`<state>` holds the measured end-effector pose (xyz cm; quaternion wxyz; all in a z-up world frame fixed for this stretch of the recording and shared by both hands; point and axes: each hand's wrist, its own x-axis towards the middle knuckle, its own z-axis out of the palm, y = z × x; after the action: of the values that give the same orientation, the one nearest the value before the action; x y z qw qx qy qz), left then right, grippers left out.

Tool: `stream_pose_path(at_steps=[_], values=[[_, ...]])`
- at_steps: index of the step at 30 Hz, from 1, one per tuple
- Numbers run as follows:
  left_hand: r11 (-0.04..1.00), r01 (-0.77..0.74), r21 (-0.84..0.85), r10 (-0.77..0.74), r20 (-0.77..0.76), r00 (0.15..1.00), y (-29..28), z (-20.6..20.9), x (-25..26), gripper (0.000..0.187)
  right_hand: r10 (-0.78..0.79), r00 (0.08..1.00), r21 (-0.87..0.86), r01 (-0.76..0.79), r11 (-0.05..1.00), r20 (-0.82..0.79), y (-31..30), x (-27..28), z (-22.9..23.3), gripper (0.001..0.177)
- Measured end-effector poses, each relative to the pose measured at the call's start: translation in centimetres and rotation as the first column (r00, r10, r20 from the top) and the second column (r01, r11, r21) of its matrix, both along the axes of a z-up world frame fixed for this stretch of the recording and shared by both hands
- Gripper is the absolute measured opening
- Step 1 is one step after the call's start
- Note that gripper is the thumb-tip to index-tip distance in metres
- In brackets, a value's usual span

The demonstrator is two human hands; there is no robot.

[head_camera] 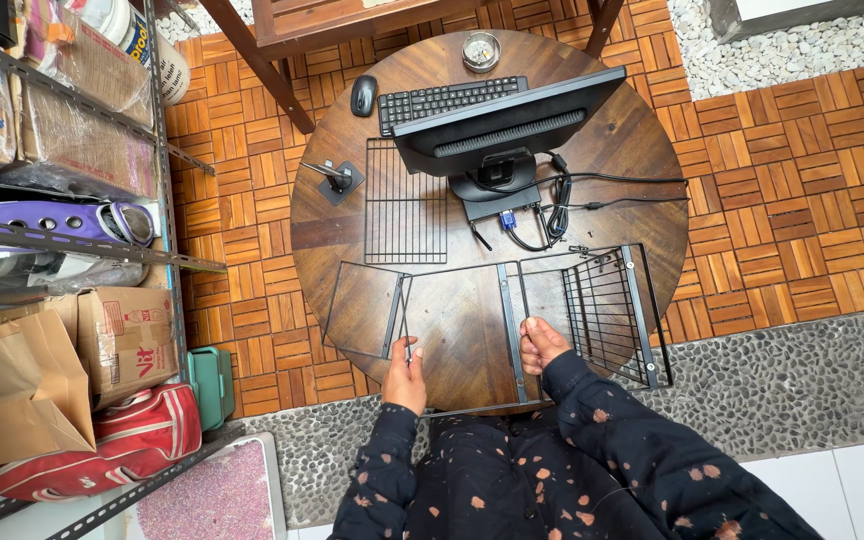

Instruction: The person assembles a black wire rack on a round wooden table by connecting multiple wire panels with screws and nuts. They align the panels, insert fasteners, and tighten them by hand, progressively building the structure.

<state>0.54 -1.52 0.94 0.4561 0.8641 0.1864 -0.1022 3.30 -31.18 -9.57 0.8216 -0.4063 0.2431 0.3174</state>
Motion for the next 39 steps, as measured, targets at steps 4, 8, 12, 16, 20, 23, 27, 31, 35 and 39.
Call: stream_pose_path(at_steps=[4,8,12,16,20,23,27,31,35,39], values=[[0.997,-0.063,0.041,0.069,-0.152,0.986,-0.7,0.6,-0.3,0.028,0.028,1.000,-0.085,-0.028,0.996,-0.003,-0.7,-0.3,0.2,0.034],[0.978,-0.163,-0.131,0.155,-0.065,0.986,0.4,-1.4,-2.4,0.025,0.075,0.996,-0.259,-0.058,0.964,0.053,-1.1,-0.7,0.8,0.041],[0.853,-0.397,-0.339,0.396,-0.075,0.915,2.8,-6.4,-5.7,0.025,0.089,0.995,-0.462,-0.059,0.885,0.042,-0.5,-0.2,4.3,0.039],[0.844,-0.502,-0.190,0.506,-0.030,0.862,6.8,-12.1,-7.7,0.023,0.383,0.799,-0.885,0.399,0.239,0.464,1.4,-0.6,12.1,0.039],[0.883,-0.348,0.315,0.409,-0.153,0.900,9.5,-16.5,-7.5,0.024,0.593,0.522,-0.756,0.605,0.249,0.613,4.8,-0.9,17.8,0.025],[0.925,-0.117,0.360,0.250,-0.350,0.903,9.9,-19.5,-5.9,0.032,0.587,0.605,-0.843,0.403,0.357,0.538,8.2,-1.8,16.7,0.023],[0.963,0.048,0.265,0.066,-0.405,0.912,9.9,-22.6,-3.8,0.033,0.518,0.772,-0.898,0.150,0.413,0.368,11.4,-3.0,8.8,0.021],[0.974,0.096,0.203,0.000,-0.429,0.904,9.5,-24.2,-1.5,0.037,0.477,0.856,-0.943,0.037,0.329,0.200,12.7,-2.1,-0.9,0.015],[0.971,0.136,0.196,-0.026,-0.477,0.878,9.0,-23.3,-0.7,0.040,0.634,0.718,-0.956,0.167,0.242,0.286,13.0,2.7,-8.3,0.012],[0.969,0.145,0.200,-0.060,-0.381,0.923,8.6,-21.5,0.0,0.026,0.684,0.684,-0.967,0.193,0.165,0.253,14.2,9.2,-11.6,0.008]])
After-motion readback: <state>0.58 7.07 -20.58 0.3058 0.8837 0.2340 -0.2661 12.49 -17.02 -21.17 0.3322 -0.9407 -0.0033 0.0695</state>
